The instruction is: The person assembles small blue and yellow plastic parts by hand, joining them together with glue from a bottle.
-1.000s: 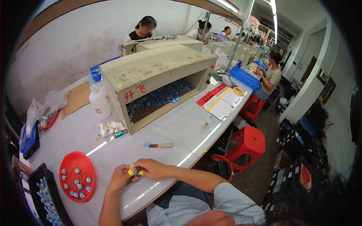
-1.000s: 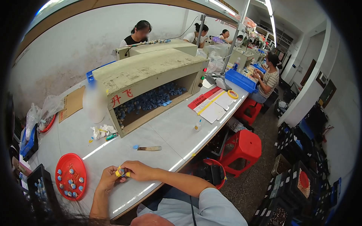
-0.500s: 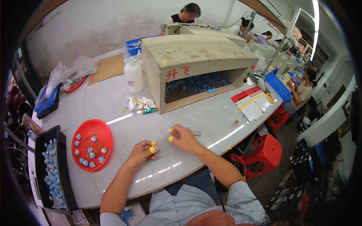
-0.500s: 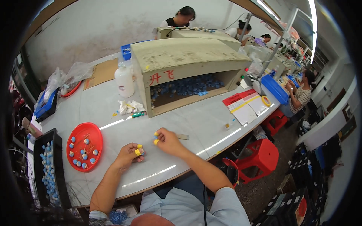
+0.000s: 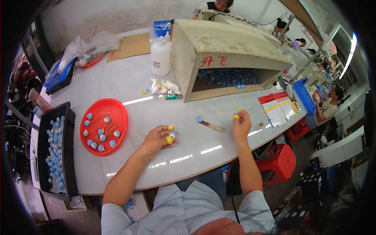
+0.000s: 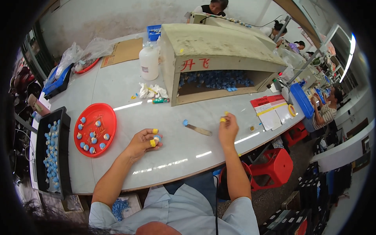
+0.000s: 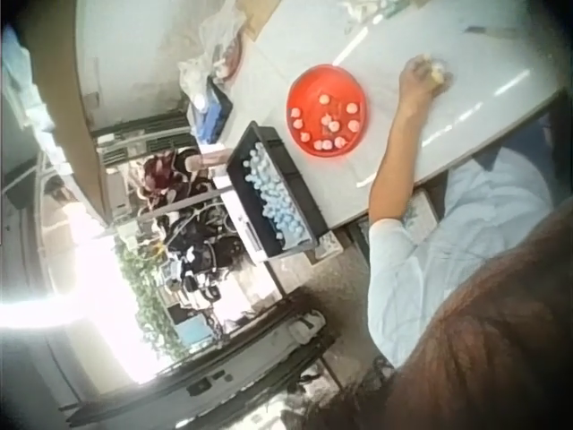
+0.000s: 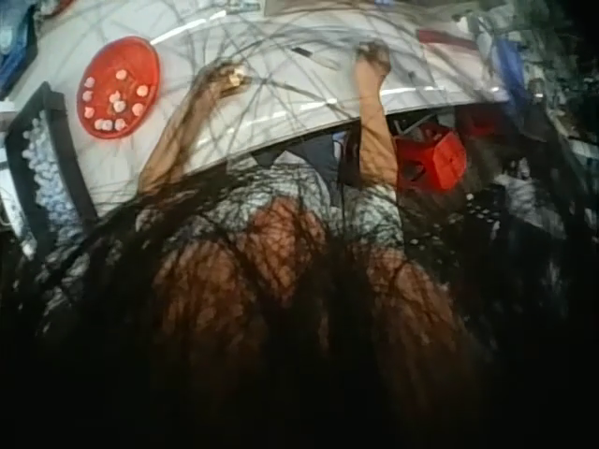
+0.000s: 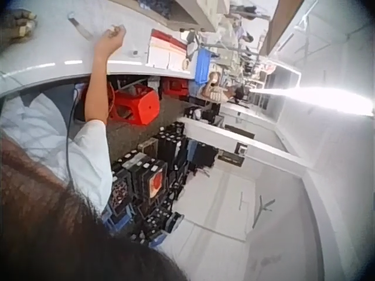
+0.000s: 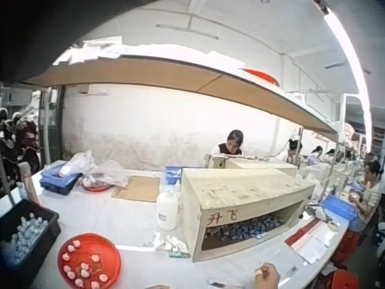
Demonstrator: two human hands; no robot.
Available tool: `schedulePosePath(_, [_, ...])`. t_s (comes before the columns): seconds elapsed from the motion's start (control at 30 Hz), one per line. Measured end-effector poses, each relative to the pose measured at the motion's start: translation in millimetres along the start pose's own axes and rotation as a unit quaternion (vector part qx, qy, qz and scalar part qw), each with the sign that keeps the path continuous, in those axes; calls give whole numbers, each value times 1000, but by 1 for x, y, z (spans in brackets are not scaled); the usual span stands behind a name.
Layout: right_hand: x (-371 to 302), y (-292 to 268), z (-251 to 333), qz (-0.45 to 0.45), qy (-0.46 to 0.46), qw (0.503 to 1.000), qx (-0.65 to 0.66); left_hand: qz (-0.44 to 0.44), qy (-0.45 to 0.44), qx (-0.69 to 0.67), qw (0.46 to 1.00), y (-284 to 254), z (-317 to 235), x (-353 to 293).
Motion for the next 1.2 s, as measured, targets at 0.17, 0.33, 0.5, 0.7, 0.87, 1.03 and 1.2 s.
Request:
schedulePosePath(0.17, [-8,-104,-31,-305,18,947,-102,25,-9,19,999,1,6,9])
schedulePosePath(0.33, [15,-121,-57,-261,93,907,-317,4,-11,53,999,-4,4,1])
schedulePosePath(0.5, [39,-123,-53,-221,126,896,-365,12,-20,68,997,-1,7,4])
schedulePosePath(0.7, [27,-67,-34,-65,59,995,-38,-5,-39,67,997,-1,7,0])
schedulePosePath(0.87, [-48,8,19,220,124,958,139,35,-47,55,997,-3,15,5])
schedulePosePath(1.03, [-112,52,64,285,9,952,112,30,-47,49,997,-2,18,6])
schedulePosePath(1.2, [-136,64,69,309,-84,945,72,67,-44,42,996,-4,19,6])
Point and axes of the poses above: each hand's wrist, its own x-axis towards the middle knuckle, its own y-axis out of the palm, z = x × y, the point moved 3 cm from there along x, towards the middle knuckle, and after that the axes turned 14 degrees about y, right-handed, at the moved point
